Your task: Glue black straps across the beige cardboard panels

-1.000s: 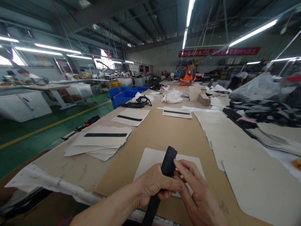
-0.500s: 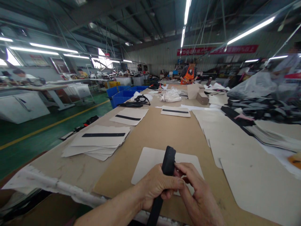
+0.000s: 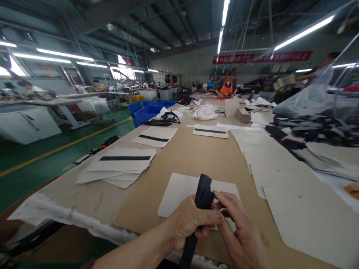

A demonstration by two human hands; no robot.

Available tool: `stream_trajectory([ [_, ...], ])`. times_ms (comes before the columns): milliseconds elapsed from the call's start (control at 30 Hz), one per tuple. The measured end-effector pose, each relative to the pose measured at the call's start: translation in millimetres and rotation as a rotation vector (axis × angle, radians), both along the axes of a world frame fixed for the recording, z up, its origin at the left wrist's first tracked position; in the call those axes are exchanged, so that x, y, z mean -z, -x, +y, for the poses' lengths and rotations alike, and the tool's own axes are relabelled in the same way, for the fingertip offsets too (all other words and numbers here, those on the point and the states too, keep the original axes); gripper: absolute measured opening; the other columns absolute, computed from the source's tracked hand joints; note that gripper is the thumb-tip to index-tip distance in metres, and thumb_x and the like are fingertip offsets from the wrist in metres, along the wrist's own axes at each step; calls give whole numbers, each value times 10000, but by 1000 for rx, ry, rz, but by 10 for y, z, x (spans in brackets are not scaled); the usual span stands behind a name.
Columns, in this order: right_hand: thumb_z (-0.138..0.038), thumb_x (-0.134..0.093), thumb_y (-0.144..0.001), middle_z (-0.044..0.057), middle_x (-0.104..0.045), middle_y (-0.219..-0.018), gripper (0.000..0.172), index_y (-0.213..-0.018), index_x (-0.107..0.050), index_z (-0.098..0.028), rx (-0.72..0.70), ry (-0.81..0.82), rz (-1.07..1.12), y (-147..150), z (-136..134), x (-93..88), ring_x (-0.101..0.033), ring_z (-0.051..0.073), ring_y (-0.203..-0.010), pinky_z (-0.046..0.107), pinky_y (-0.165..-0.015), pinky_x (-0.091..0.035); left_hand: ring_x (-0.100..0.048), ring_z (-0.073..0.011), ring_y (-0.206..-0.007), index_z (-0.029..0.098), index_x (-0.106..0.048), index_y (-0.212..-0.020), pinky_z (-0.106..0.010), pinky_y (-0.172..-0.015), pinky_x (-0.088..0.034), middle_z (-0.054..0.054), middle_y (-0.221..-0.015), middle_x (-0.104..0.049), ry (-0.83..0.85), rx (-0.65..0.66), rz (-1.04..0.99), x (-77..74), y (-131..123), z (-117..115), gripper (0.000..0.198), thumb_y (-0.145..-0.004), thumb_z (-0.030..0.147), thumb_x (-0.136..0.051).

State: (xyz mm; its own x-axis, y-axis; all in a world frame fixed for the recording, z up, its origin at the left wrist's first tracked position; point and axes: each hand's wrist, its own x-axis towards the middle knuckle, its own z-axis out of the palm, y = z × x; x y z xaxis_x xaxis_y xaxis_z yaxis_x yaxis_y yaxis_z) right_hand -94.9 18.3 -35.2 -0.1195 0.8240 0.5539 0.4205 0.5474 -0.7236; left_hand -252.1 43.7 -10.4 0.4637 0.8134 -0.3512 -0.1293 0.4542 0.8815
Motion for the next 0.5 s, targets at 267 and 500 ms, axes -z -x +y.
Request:
stream_trajectory([
  [267,-416,-594,-903,7,-658,-795,193,-881,-660,-236,-9,313,166,-29,-14,-25,-626,153,-745,236,-663,-517,-427,-24,-436,146,-654,-875,-130,-380,-328,66,-629,-532,12,66,54,13,-9,-21,434,-566,363,-868],
  [500,-519,-614,-850,-25,-554,-646,308,-749,-653,-231,10,621,162,-460,-138,-33,-525,126,-630,213,-575,-430,-547,-104,-474,151,-604,-871,-191,-465,-385,14,-549,-647,-5,183,346,-19,417,-161,312,-631,300,-734],
])
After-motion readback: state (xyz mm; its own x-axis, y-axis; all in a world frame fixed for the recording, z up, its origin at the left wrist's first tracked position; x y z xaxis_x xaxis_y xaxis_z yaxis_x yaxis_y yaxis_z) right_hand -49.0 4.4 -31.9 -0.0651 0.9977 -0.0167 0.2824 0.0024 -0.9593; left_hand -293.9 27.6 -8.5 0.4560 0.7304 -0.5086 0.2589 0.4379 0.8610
